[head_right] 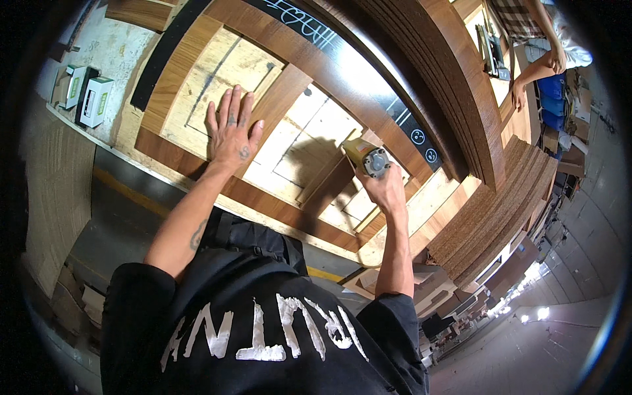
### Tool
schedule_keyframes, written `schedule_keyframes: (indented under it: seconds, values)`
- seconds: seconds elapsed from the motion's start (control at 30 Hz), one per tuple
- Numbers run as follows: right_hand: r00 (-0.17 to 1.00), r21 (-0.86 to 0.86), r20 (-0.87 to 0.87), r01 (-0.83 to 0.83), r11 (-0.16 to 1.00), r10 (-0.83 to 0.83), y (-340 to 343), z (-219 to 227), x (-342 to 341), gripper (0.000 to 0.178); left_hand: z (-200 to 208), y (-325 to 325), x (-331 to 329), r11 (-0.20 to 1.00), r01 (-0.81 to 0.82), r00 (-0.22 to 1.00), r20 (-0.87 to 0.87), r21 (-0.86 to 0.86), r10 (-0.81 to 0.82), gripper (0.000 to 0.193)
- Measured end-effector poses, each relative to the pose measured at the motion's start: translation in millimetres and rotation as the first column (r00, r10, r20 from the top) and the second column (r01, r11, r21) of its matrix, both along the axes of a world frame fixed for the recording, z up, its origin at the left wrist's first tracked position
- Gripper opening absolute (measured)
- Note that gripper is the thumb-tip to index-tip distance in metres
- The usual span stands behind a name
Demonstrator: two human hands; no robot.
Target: The person assembles a wooden frame by placing thin wooden strips onto a larger frame and securing them with a nail gun. They repeat this process for multiple frames, stacking the completed units on the table.
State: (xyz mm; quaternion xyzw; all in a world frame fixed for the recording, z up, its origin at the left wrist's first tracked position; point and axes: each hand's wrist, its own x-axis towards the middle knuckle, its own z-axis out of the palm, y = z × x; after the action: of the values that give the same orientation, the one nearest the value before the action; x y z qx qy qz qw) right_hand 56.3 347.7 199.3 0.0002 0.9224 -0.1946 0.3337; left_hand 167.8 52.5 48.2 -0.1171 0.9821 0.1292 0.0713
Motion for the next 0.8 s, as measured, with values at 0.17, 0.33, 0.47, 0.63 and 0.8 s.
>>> schedule_keyframes:
  seconds: [0.17,0.33,0.47,0.63,0.8]
  values:
    - [0.999,-0.086,-0.041,-0.021,0.996,0.018,-59.8,-8.1,-21.2,0.047,2.8,0.0,-2.3,0.997,-0.004,0.997,0.075,0.074,-0.002,0.07]
    - [0.989,-0.12,-0.144,-0.055,0.991,0.037,-103.4,-19.8,-50.8,0.046,6.6,-3.6,-2.9,0.989,-0.016,0.997,0.081,0.15,0.003,0.072]
    - [0.993,-0.095,-0.114,-0.048,0.994,0.037,-115.8,-28.7,-64.5,0.043,-0.1,-2.6,-0.7,0.982,-0.013,0.999,0.052,0.188,0.003,0.072]
    - [0.999,-0.058,-0.016,-0.038,0.998,0.037,-120.0,-31.0,-72.1,0.041,-5.0,-2.5,2.1,0.974,-0.015,1.0,0.0,0.227,0.016,0.071]
    - [0.989,-0.056,-0.109,-0.111,0.992,0.104,-111.3,-41.7,-72.5,0.042,-3.4,-3.3,1.7,0.97,-0.012,1.0,0.015,0.241,0.008,0.072]
